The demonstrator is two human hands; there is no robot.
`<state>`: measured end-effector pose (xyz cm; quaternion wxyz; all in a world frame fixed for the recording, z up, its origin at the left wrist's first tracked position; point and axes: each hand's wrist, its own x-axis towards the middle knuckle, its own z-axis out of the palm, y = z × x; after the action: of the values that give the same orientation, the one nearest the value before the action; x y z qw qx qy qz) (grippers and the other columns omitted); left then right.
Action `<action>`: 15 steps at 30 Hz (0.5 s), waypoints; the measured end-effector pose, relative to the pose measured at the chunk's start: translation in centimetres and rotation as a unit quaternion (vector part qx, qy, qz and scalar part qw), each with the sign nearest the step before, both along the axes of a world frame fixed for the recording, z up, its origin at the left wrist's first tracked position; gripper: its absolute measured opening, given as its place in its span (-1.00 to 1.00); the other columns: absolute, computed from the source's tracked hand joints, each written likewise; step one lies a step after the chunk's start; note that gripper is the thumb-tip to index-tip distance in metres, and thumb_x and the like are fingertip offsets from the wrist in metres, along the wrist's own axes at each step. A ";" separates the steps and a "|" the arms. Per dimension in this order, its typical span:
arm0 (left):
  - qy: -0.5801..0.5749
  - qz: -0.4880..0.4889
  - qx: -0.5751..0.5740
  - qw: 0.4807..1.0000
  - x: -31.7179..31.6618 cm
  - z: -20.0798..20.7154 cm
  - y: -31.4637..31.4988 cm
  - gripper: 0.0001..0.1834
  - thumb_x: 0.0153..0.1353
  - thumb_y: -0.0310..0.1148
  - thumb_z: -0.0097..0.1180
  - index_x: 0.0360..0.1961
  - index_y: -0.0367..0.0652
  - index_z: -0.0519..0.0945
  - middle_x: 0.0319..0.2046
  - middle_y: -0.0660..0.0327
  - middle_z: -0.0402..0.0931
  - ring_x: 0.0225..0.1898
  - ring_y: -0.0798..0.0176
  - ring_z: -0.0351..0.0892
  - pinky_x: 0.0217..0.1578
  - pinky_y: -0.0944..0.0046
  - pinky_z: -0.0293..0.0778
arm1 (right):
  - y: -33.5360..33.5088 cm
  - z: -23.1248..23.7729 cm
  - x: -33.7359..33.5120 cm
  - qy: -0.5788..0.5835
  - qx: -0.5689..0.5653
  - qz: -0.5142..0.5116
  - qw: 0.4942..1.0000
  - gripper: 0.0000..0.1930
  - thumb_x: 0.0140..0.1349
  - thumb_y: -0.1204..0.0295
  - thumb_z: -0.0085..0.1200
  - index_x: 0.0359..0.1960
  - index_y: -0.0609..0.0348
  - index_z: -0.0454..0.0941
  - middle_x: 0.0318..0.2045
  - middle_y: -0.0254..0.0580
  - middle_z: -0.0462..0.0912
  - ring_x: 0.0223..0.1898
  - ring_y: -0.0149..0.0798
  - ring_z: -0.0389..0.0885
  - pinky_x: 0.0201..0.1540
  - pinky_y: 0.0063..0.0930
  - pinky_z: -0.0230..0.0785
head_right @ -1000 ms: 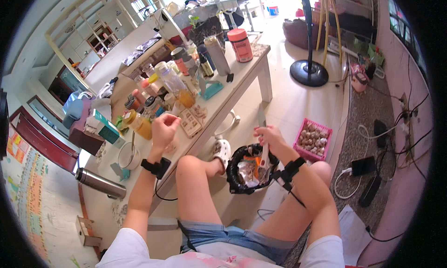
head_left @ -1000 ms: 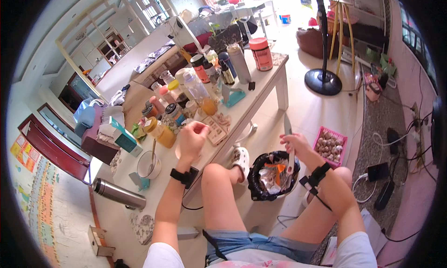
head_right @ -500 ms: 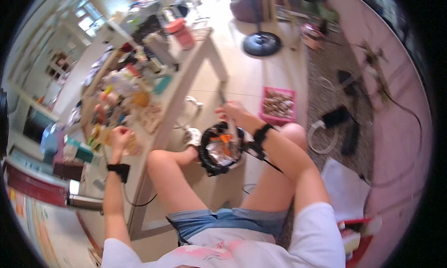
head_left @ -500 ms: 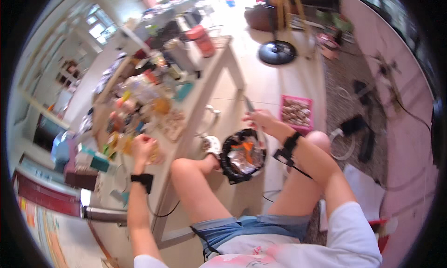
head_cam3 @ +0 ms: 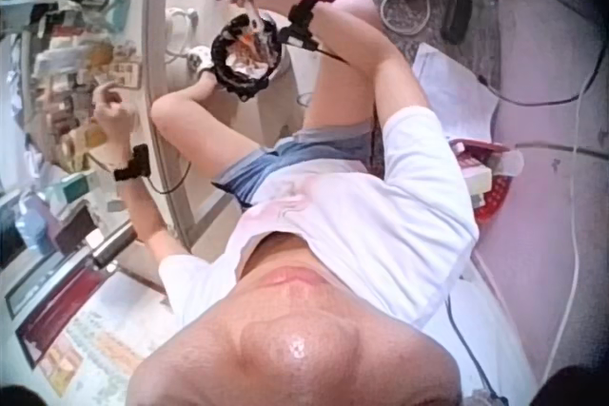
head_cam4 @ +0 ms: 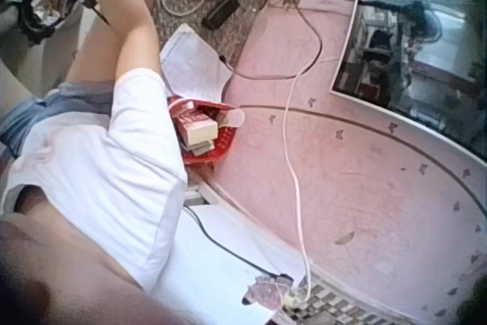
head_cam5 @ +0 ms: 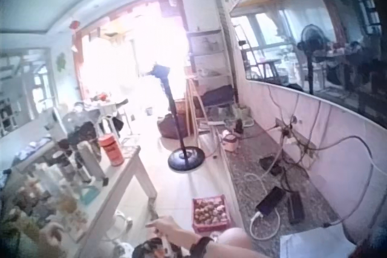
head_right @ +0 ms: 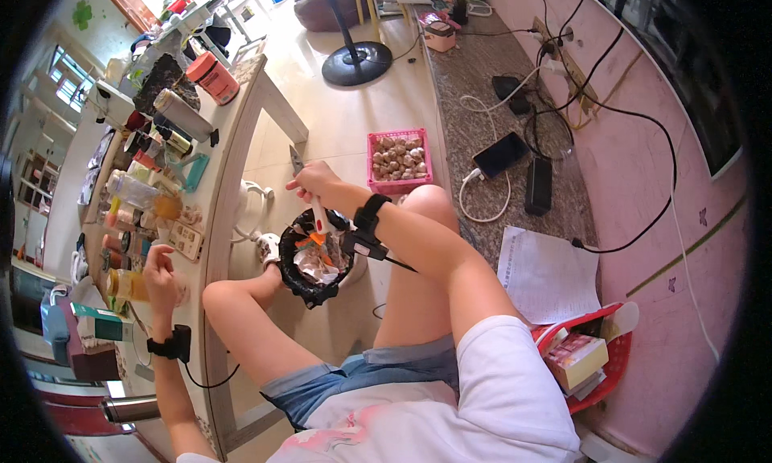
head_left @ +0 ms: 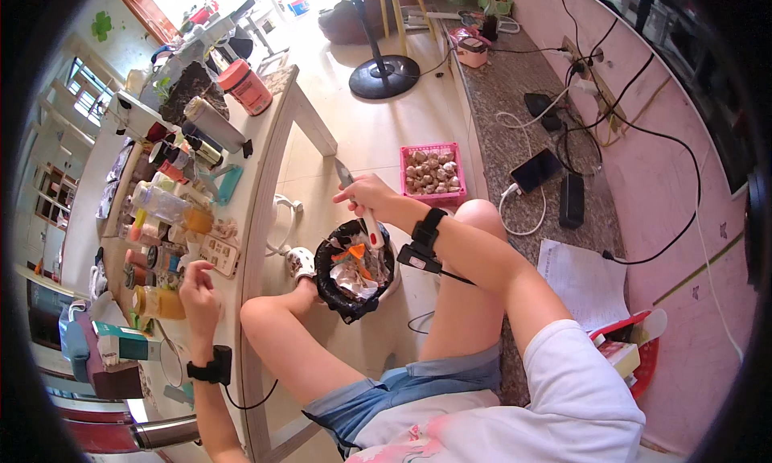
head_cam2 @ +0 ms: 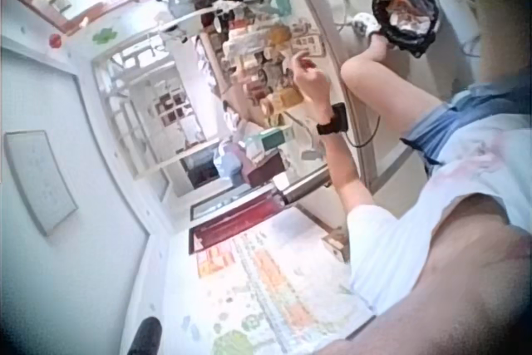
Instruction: The person peels garlic cloves by hand using a knife to remove the skin, placing the peeled cloves into a bowl and the skins into a small trash bag.
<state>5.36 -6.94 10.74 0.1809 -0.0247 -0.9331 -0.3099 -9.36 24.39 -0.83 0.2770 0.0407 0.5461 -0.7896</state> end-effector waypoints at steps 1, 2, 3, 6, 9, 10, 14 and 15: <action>0.006 0.004 0.001 1.000 0.4 0.1 0.6 -0.72 0.02 -0.72 -0.31 -0.36 -0.24 0.45 -0.64 0.31 0.23 -0.63 0.48 0.17 -0.57 0.53 0.15 | 0.1 0.4 -0.2 0.006 0.001 0.004 1.000 -0.79 0.07 0.61 -0.10 -0.22 0.38 0.33 -0.40 -0.07 0.51 -0.65 -0.48 0.32 -0.77 -0.69 0.11; -0.002 -0.011 0.049 0.999 0.8 -0.2 0.9 -0.67 -0.03 -0.75 -0.33 -0.34 -0.24 0.46 -0.61 0.30 0.25 -0.62 0.47 0.18 -0.57 0.52 0.17 | 0.1 0.8 -0.4 -0.001 -0.019 -0.019 1.000 -0.79 0.08 0.61 -0.11 -0.21 0.37 0.33 -0.40 -0.08 0.51 -0.66 -0.49 0.30 -0.77 -0.70 0.09; -0.009 -0.026 0.098 0.995 1.1 -0.3 1.3 -0.61 -0.08 -0.78 -0.35 -0.32 -0.23 0.47 -0.59 0.28 0.26 -0.60 0.46 0.19 -0.57 0.52 0.20 | 0.2 1.3 -0.6 -0.008 -0.038 -0.042 0.998 -0.79 0.09 0.61 -0.12 -0.20 0.37 0.33 -0.40 -0.08 0.51 -0.66 -0.50 0.28 -0.78 -0.70 0.06; -0.005 -0.040 0.084 0.996 2.5 -0.2 3.4 -0.51 -0.23 -0.81 -0.42 -0.29 -0.29 0.47 -0.48 0.17 0.38 -0.41 0.33 0.39 -0.34 0.42 0.35 | 2.0 1.1 -1.4 -0.011 -0.095 -0.096 0.991 -0.76 0.19 0.48 -0.17 -0.14 0.36 0.30 -0.32 -0.03 0.51 -0.69 -0.49 0.26 -0.77 -0.72 0.07; 0.027 -0.068 0.111 0.991 4.0 -0.9 3.6 -0.47 -0.29 -0.79 -0.44 -0.26 -0.34 0.46 -0.34 0.08 0.46 -0.20 0.19 0.47 -0.08 0.34 0.33 | 5.7 1.6 -2.2 -0.046 -0.187 -0.144 0.971 -0.71 0.26 0.33 -0.25 -0.13 0.31 0.32 -0.28 -0.02 0.52 -0.71 -0.47 0.29 -0.75 -0.72 0.12; 0.012 -0.063 0.126 0.990 4.8 -1.1 3.4 -0.47 -0.29 -0.79 -0.43 -0.26 -0.34 0.45 -0.32 0.08 0.46 -0.20 0.18 0.47 -0.08 0.34 0.34 | 6.7 2.2 -2.3 -0.033 -0.177 -0.172 0.969 -0.69 0.27 0.30 -0.27 -0.13 0.30 0.33 -0.27 -0.03 0.52 -0.70 -0.47 0.31 -0.75 -0.71 0.12; -0.015 -0.028 0.218 0.975 7.5 -3.6 2.5 -0.56 -0.23 -0.76 -0.29 -0.27 -0.33 0.47 -0.32 0.07 0.48 -0.20 0.20 0.49 -0.12 0.32 0.37 | 12.2 4.9 -1.9 0.026 -0.135 -0.267 0.954 -0.67 0.29 0.24 -0.32 -0.14 0.19 0.40 -0.32 -0.08 0.56 -0.69 -0.44 0.32 -0.71 -0.67 0.20; -0.039 -0.007 0.218 0.975 8.4 -4.0 2.2 -0.60 -0.20 -0.75 -0.24 -0.27 -0.32 0.48 -0.33 0.08 0.48 -0.22 0.21 0.50 -0.14 0.32 0.39 | 13.6 5.3 -1.6 0.044 -0.119 -0.284 0.950 -0.67 0.28 0.24 -0.31 -0.13 0.18 0.41 -0.32 -0.10 0.56 -0.69 -0.45 0.32 -0.70 -0.67 0.20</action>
<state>13.77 -4.69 6.75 0.1435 0.0214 -0.8490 -0.5080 -10.95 37.97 4.51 0.0197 0.1265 0.4259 -0.8956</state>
